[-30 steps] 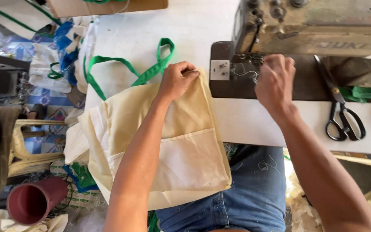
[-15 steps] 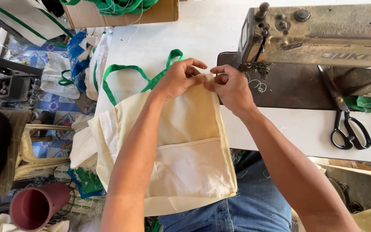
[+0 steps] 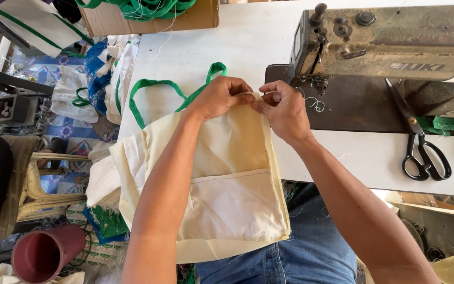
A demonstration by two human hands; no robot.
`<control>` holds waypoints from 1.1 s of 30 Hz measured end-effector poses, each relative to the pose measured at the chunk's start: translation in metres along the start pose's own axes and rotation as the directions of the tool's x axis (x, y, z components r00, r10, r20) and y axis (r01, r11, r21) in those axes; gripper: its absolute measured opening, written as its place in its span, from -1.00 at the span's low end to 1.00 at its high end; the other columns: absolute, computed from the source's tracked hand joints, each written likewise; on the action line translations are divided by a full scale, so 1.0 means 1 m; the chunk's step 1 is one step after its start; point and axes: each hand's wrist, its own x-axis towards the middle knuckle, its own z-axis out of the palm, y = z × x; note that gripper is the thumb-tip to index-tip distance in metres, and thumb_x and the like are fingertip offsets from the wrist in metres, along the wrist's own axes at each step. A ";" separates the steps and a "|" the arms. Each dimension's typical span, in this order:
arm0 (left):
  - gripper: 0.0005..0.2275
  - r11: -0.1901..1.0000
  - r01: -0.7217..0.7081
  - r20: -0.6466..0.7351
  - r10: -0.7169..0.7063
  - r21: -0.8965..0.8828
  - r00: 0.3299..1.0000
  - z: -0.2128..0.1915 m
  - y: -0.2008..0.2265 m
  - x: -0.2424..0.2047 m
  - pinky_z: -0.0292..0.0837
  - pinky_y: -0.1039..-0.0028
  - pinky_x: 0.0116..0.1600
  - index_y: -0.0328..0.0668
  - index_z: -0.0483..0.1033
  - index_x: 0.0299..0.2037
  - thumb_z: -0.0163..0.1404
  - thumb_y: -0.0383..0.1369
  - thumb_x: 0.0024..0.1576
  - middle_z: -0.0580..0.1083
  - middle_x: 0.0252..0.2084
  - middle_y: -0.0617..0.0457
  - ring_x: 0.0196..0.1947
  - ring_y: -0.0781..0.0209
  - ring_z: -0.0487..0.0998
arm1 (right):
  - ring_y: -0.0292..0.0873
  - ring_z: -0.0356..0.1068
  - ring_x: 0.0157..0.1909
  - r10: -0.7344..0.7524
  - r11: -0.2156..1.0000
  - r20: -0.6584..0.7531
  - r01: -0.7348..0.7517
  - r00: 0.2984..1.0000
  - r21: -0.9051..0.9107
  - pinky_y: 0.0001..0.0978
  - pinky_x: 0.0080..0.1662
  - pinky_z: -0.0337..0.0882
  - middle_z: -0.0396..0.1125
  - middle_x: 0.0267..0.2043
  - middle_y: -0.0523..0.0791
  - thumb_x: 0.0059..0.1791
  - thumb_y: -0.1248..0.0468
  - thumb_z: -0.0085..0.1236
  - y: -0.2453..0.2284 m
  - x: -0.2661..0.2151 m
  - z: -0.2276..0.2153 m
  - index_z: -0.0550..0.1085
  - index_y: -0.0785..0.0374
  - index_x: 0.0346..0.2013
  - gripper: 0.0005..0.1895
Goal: Sewing fabric pieces together to create a tote bag using an industrial sewing machine.
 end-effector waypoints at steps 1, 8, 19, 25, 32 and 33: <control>-0.87 0.999 -0.019 -0.014 0.020 0.033 1.000 0.000 -0.001 0.000 0.46 0.54 -0.04 0.04 0.69 -0.26 0.32 -0.23 0.07 0.60 -0.38 0.20 -0.30 0.37 0.56 | -0.21 0.48 -0.22 0.006 0.999 -0.008 -0.006 1.000 -0.033 -0.37 -0.12 0.50 0.49 -0.30 -0.06 -0.07 0.19 0.48 -0.002 -0.001 0.000 0.55 0.22 -0.02 -0.61; -0.88 0.983 -0.069 -0.053 0.079 0.170 0.995 0.004 0.009 -0.003 0.48 0.45 -0.06 -0.01 0.70 -0.24 0.30 -0.27 0.06 0.62 -0.37 0.10 -0.28 0.28 0.59 | -0.12 0.54 -0.20 0.034 0.993 0.005 -0.033 0.999 -0.117 -0.23 -0.12 0.53 0.54 -0.31 -0.06 -0.09 0.20 0.40 -0.003 0.002 -0.005 0.61 0.19 -0.12 -0.72; -0.88 0.980 0.000 -0.084 0.017 0.199 0.996 0.016 -0.002 0.006 0.50 0.37 0.00 -0.01 0.65 -0.21 0.26 -0.27 0.12 0.63 -0.31 0.09 -0.20 0.21 0.62 | 0.00 0.54 -0.28 -0.071 0.966 0.026 0.075 0.997 -0.248 -0.12 -0.18 0.52 0.50 -0.42 -0.05 -0.12 0.24 0.30 0.041 -0.006 -0.004 0.61 0.20 -0.15 -0.74; -0.88 0.891 -0.051 -0.351 0.230 0.451 0.908 0.066 -0.054 0.009 0.55 0.18 0.02 -0.01 0.55 -0.17 0.08 -0.22 0.23 0.63 -0.22 -0.03 -0.13 -0.06 0.66 | 0.11 0.51 -0.16 -0.558 0.641 0.118 0.517 0.821 -0.567 -0.07 -0.16 0.51 0.49 -0.24 -0.02 -0.03 0.31 0.18 -0.057 -0.026 -0.051 0.56 0.26 -0.04 -0.73; -0.94 0.835 -0.210 -0.389 0.441 0.509 0.809 0.072 -0.064 0.003 0.39 0.18 -0.29 -0.04 0.48 -0.28 0.04 -0.32 0.20 0.57 -0.37 0.01 -0.38 -0.09 0.58 | -0.17 0.10 -0.66 -0.556 0.555 0.048 0.413 0.830 -0.722 -0.19 -0.67 0.10 0.31 -0.54 -0.06 0.41 0.03 0.03 -0.195 0.066 -0.147 0.60 0.37 -0.02 -0.55; -0.94 0.832 -0.211 -0.408 0.452 0.513 0.793 0.069 -0.057 0.002 0.39 0.18 -0.29 -0.04 0.48 -0.28 0.04 -0.32 0.20 0.57 -0.37 0.01 -0.38 -0.09 0.58 | -0.17 0.10 -0.66 -0.574 0.538 0.062 0.433 0.816 -0.723 -0.19 -0.67 0.10 0.31 -0.54 -0.06 0.41 0.03 0.03 -0.211 0.076 -0.146 0.60 0.37 -0.02 -0.55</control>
